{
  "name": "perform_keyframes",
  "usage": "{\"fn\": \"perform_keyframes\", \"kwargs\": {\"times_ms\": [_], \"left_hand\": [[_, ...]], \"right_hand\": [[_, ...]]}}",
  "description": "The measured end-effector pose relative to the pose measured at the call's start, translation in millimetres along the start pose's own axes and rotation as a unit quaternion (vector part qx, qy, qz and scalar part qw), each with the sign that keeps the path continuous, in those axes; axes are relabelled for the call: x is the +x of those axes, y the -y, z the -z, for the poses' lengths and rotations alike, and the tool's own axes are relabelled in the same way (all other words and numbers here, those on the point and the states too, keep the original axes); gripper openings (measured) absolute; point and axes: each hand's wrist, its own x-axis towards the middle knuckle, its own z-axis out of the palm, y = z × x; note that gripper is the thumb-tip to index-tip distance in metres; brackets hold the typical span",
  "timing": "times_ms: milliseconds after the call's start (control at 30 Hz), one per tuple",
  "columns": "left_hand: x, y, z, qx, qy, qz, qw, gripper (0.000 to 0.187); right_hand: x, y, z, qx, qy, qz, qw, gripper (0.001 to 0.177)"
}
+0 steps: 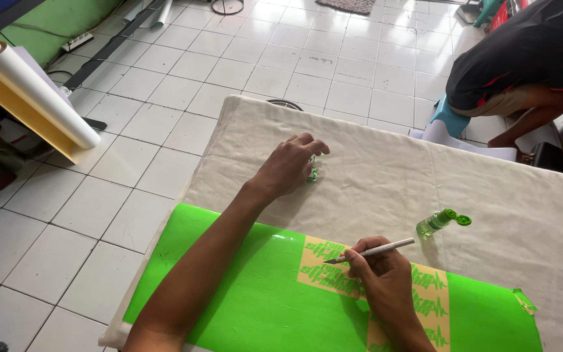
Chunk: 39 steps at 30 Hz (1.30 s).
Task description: The person uses a craft knife to carefully cut out a logo design from a sheet of green vinyl material. They meticulously trace the outlines of the text and shapes, removing the excess vinyl to isolate the design.
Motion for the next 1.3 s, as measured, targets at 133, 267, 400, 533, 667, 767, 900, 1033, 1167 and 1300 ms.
{"fn": "perform_keyframes", "kwargs": {"times_ms": [133,267,400,533,667,767,900,1033,1167,1300], "left_hand": [[-3,-6,4,0.025,-0.033,0.001,0.999,0.027],[-4,-9,8,0.005,-0.071,0.013,0.997,0.015],[-8,-7,14,0.067,0.075,0.051,0.994,0.052],[-11,0,16,0.0,0.087,0.055,0.995,0.027],[-9,10,12,-0.071,0.039,0.039,0.996,0.032],[-10,9,16,-0.15,0.032,0.152,0.976,0.041],[-8,19,5,-0.151,-0.024,0.143,0.978,0.033],[-5,29,-9,-0.12,-0.06,0.088,0.987,0.046],[-8,15,-1,-0.134,-0.05,0.099,0.985,0.034],[-7,12,4,-0.208,-0.046,0.116,0.97,0.01]], "right_hand": [[-1,2,0,-0.001,0.002,0.002,1.0,0.009],[0,-2,1,-0.002,0.006,0.008,1.0,0.009],[0,-2,1,-0.01,0.005,0.012,1.0,0.009],[0,-4,1,-0.015,0.007,0.009,1.0,0.009],[0,-4,1,-0.007,0.007,0.011,1.0,0.009],[-2,-2,1,-0.009,0.004,0.003,1.0,0.009],[-2,0,0,-0.012,0.004,0.001,1.0,0.008],[-2,2,0,-0.02,0.003,-0.001,1.0,0.008],[-2,-1,1,-0.014,0.005,0.001,1.0,0.008],[-1,-1,1,-0.019,0.007,0.002,1.0,0.008]]}}
